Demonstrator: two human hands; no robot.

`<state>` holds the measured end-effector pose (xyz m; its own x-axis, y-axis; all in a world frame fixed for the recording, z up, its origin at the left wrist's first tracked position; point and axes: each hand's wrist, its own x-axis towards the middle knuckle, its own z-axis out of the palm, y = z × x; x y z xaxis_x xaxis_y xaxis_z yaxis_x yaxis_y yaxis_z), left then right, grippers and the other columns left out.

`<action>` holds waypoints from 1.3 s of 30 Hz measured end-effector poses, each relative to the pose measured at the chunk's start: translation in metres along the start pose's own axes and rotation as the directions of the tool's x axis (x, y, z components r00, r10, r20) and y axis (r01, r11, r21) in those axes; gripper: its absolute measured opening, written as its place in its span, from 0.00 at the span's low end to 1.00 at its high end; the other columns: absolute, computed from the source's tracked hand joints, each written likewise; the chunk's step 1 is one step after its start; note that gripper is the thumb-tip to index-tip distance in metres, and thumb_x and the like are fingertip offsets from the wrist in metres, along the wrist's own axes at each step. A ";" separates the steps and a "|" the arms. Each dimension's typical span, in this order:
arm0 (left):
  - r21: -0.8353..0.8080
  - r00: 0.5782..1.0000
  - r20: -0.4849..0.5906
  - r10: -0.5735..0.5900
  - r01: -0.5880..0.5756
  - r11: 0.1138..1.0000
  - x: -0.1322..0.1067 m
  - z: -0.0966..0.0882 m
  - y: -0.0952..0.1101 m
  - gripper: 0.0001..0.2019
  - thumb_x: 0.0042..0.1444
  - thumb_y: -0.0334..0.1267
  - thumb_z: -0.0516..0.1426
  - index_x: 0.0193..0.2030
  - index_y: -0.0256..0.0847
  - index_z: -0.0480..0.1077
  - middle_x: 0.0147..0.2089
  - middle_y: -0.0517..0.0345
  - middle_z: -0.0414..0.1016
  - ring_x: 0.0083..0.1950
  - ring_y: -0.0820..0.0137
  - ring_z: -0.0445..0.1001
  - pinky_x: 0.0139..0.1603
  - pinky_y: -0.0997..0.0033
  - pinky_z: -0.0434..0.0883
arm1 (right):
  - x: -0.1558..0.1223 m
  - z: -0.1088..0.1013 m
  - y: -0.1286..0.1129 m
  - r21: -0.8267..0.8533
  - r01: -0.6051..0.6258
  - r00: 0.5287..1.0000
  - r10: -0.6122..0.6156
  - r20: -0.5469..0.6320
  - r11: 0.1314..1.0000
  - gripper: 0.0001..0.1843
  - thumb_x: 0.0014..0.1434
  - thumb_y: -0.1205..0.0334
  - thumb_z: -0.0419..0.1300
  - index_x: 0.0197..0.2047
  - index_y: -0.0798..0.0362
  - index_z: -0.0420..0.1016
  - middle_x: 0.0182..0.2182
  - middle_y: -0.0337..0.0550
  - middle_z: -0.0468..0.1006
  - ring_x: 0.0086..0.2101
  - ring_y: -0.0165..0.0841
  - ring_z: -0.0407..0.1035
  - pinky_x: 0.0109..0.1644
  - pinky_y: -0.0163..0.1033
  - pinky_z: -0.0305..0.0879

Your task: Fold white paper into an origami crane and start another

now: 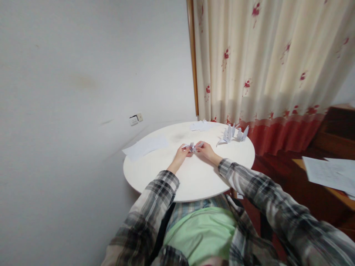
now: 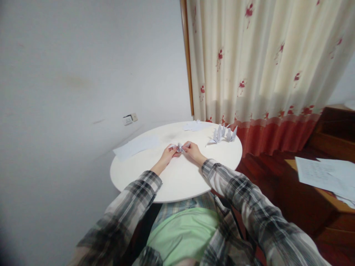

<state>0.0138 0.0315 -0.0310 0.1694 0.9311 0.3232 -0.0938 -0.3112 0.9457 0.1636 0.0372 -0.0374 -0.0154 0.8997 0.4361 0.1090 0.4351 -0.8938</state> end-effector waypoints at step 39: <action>-0.059 0.990 -0.043 -0.132 0.130 0.990 -0.005 -0.001 0.007 0.14 0.50 0.45 0.57 0.38 0.38 0.62 0.38 0.50 0.75 0.33 0.72 0.75 0.35 0.73 0.71 | -0.001 -0.004 -0.002 0.370 -0.121 0.992 0.100 0.075 0.921 0.17 0.36 0.53 0.67 0.26 0.53 0.67 0.24 0.38 0.70 0.27 0.29 0.65 0.37 0.37 0.64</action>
<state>0.0118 0.0245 -0.0260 0.1378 0.9714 0.1934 -0.1291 -0.1760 0.9759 0.1673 0.0349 -0.0354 -0.0786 0.9388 0.3354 -0.2656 0.3046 -0.9147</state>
